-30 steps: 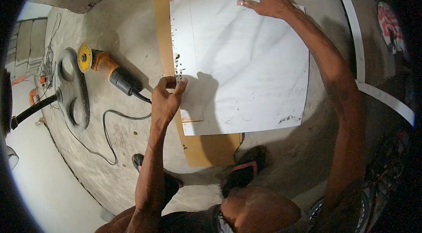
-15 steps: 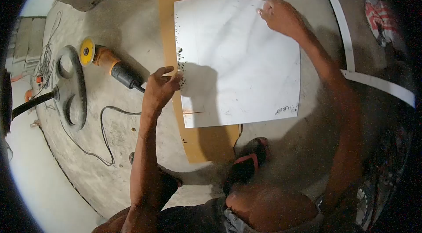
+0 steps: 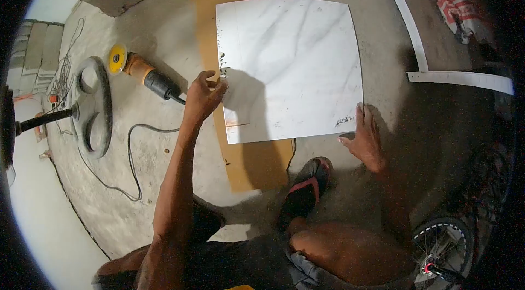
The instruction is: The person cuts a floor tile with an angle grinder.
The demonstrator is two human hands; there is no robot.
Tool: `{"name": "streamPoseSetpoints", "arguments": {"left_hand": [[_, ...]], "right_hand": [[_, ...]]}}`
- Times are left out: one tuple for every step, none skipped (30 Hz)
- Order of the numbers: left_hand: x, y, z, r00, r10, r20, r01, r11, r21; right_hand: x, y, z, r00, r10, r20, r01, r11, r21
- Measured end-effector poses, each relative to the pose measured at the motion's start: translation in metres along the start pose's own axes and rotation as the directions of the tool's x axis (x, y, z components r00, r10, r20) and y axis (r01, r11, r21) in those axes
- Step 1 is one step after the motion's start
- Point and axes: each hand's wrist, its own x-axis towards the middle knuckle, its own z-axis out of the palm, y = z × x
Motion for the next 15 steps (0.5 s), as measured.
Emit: {"name": "streamPoseSetpoints", "arguments": {"left_hand": [[0.001,0.000,0.002,1.000,-0.006,-0.014,0.006,1.000,-0.012],[0.003,0.000,0.004,1.000,0.019,-0.009,-0.019,1.000,0.022],[0.005,-0.003,0.008,0.999,0.035,-0.010,-0.035,0.998,0.059],[0.002,-0.003,0.005,0.999,0.044,-0.019,-0.042,0.994,0.100],[-0.001,-0.001,0.004,0.999,0.024,-0.022,-0.022,0.993,0.116],[-0.005,0.004,0.005,1.000,0.004,-0.023,-0.001,0.992,0.129],[-0.008,0.000,0.011,0.998,0.022,-0.064,-0.014,0.993,0.113],[-0.008,-0.005,0.016,0.993,0.046,-0.105,-0.036,0.995,0.094],[-0.012,-0.003,0.017,0.994,0.039,-0.105,-0.030,0.996,0.084],[-0.015,0.000,0.015,0.994,0.034,-0.103,-0.027,0.997,0.073],[-0.018,0.003,0.013,0.995,0.031,-0.099,-0.025,0.998,0.059],[-0.021,0.006,0.011,0.996,0.017,-0.089,-0.013,0.999,0.044],[-0.023,0.009,0.009,0.997,0.005,-0.075,-0.003,1.000,0.029],[-0.026,0.012,0.006,0.998,-0.005,-0.058,0.005,1.000,0.012],[-0.025,0.012,0.006,0.999,-0.023,-0.033,0.024,1.000,0.020]], "right_hand": [[-0.001,0.003,0.010,0.996,-0.064,-0.057,0.065,0.998,0.012],[0.000,0.008,0.019,0.995,-0.048,-0.088,0.050,0.998,0.023],[0.003,0.012,0.026,0.992,-0.041,-0.115,0.045,0.998,0.035],[0.006,0.008,0.029,0.989,-0.044,-0.140,0.052,0.997,0.050],[0.006,0.008,0.026,0.989,-0.045,-0.141,0.056,0.996,0.074],[0.008,0.010,0.024,0.985,-0.093,-0.149,0.097,0.995,0.021],[0.008,0.008,0.022,0.988,-0.084,-0.132,0.088,0.996,0.021],[0.009,0.007,0.019,0.990,-0.070,-0.121,0.073,0.997,0.017],[0.009,0.008,0.019,0.989,-0.085,-0.124,0.086,0.996,-0.005],[0.008,0.010,0.019,0.987,-0.097,-0.127,0.094,0.995,-0.026],[0.008,0.011,0.019,0.985,-0.107,-0.132,0.102,0.994,-0.050],[0.009,0.012,0.020,0.982,-0.124,-0.140,0.118,0.992,-0.053],[0.009,0.014,0.020,0.980,-0.137,-0.148,0.130,0.990,-0.054],[0.009,0.016,0.021,0.977,-0.146,-0.155,0.139,0.989,-0.057],[0.010,0.019,0.022,0.974,-0.157,-0.165,0.149,0.987,-0.058]]}}
